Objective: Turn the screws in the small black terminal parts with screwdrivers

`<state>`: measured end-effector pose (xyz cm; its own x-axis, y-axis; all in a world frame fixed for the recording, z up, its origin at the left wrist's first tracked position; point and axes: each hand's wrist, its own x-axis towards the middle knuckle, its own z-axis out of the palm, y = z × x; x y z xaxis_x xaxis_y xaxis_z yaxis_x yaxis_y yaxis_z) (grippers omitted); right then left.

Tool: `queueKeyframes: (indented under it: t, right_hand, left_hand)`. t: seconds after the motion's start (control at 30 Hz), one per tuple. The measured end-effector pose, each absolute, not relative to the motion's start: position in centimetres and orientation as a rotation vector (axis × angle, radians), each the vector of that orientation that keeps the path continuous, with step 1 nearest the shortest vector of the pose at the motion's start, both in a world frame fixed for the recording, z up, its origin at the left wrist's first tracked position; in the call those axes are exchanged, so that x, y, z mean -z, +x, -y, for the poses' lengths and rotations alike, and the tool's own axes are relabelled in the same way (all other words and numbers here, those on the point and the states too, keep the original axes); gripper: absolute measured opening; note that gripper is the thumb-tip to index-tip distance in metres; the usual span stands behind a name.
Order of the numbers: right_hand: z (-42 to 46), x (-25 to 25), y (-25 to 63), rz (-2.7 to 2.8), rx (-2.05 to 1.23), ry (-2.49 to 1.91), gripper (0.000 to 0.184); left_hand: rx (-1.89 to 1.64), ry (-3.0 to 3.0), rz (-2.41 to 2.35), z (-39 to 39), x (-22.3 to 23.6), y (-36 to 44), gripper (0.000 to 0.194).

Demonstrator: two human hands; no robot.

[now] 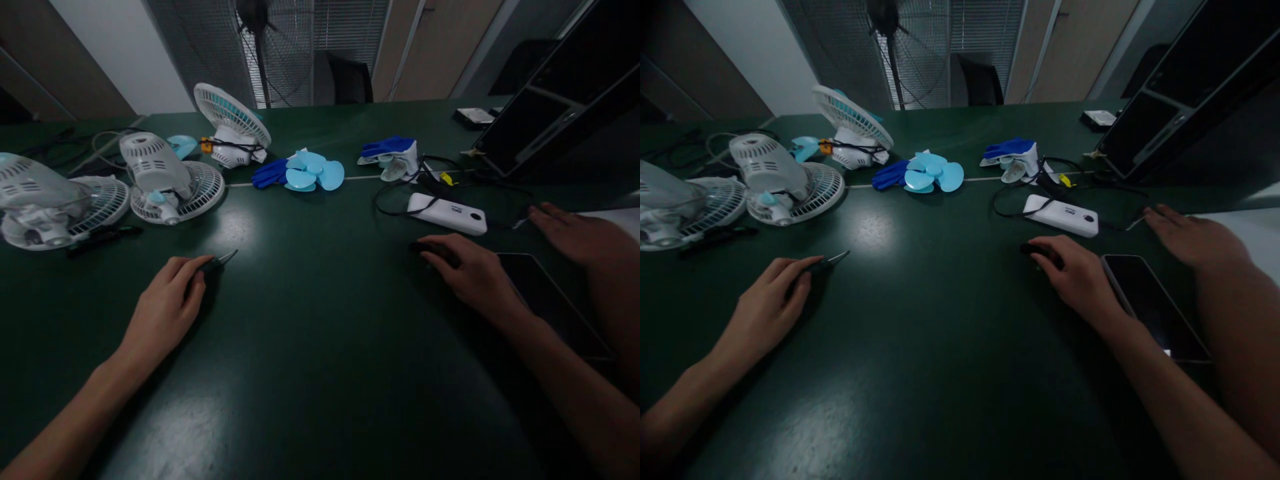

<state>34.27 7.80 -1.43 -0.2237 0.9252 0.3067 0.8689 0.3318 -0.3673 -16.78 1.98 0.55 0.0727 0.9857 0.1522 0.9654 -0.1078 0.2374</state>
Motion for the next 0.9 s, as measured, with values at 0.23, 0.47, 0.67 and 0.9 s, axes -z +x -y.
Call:
queueKeyframes:
  t: [0.23,0.47,0.67,0.9]
  right_hand:
    - [-8.0,1.6,34.6,2.091,-0.021,-1.611,0.037]
    - [-7.4,-0.1,35.8,2.307,0.007,-1.527,0.025]
    - [-7.6,0.1,37.0,2.470,-0.074,-1.465,0.029]
    - [-7.4,-0.4,36.4,2.455,-0.096,-1.500,0.024]
  left_hand:
    - [-0.385,2.299,-2.060,-1.8,-0.2,-16.4,0.046]
    - [-0.389,2.294,-2.055,-1.8,-0.3,-16.4,0.046]
    - [-0.377,2.300,-2.057,-1.8,-0.2,-16.5,0.046]
    - [-0.387,2.309,-2.051,-1.8,-0.2,-16.5,0.046]
